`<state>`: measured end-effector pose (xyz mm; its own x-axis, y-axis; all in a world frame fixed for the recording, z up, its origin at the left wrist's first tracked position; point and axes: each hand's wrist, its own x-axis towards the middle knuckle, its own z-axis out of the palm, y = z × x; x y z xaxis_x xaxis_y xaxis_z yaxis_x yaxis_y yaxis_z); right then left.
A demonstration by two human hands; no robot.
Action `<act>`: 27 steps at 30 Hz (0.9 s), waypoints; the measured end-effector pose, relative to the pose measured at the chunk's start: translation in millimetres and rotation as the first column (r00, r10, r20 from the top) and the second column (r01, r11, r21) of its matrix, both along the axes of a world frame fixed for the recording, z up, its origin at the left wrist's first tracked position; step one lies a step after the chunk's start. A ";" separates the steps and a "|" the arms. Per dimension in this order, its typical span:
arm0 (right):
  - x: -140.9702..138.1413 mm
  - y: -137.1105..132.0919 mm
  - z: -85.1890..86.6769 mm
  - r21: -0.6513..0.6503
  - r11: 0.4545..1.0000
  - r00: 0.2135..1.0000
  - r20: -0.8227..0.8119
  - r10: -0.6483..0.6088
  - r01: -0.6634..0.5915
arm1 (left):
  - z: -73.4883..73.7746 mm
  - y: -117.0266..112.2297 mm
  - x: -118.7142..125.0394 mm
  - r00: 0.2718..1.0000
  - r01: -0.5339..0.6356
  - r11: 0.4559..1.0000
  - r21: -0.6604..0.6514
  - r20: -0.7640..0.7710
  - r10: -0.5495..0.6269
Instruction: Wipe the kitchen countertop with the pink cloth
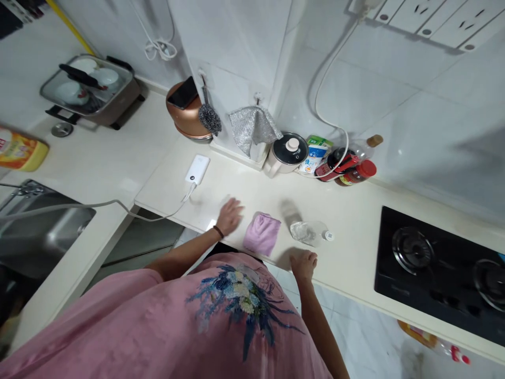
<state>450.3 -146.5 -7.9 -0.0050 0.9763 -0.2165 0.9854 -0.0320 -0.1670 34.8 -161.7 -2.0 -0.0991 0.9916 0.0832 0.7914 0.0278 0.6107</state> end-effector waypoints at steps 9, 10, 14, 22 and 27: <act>-123.8 -18.4 -8.3 0.254 0.891 0.879 -0.208 0.429 -0.375 | -15.6 -51.7 -106.8 0.926 -0.349 0.937 -0.018 -0.159 0.342; -140.9 -11.6 -11.0 0.239 0.887 0.878 -0.186 0.441 -0.395 | -18.3 -53.1 -106.1 0.924 -0.354 0.935 -0.016 -0.158 0.347; -181.0 29.0 -23.8 0.229 0.884 0.880 -0.159 0.447 -0.407 | -24.7 -51.9 -102.3 0.921 -0.359 0.933 0.001 -0.159 0.354; -202.4 194.3 -18.1 0.332 0.900 0.921 -0.167 0.352 -0.284 | -32.0 -52.1 -106.4 0.933 -0.335 0.942 -0.021 -0.147 0.329; -219.4 231.0 -10.5 0.274 0.928 0.949 -0.120 0.292 -0.251 | -29.2 -51.9 -106.6 0.939 -0.318 0.948 -0.020 -0.146 0.312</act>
<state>230.9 84.5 -18.3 -0.2915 0.9546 0.0613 0.9110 0.2966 -0.2864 -71.9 -213.6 -31.2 -0.3971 0.9146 0.0768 0.8150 0.3129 0.4878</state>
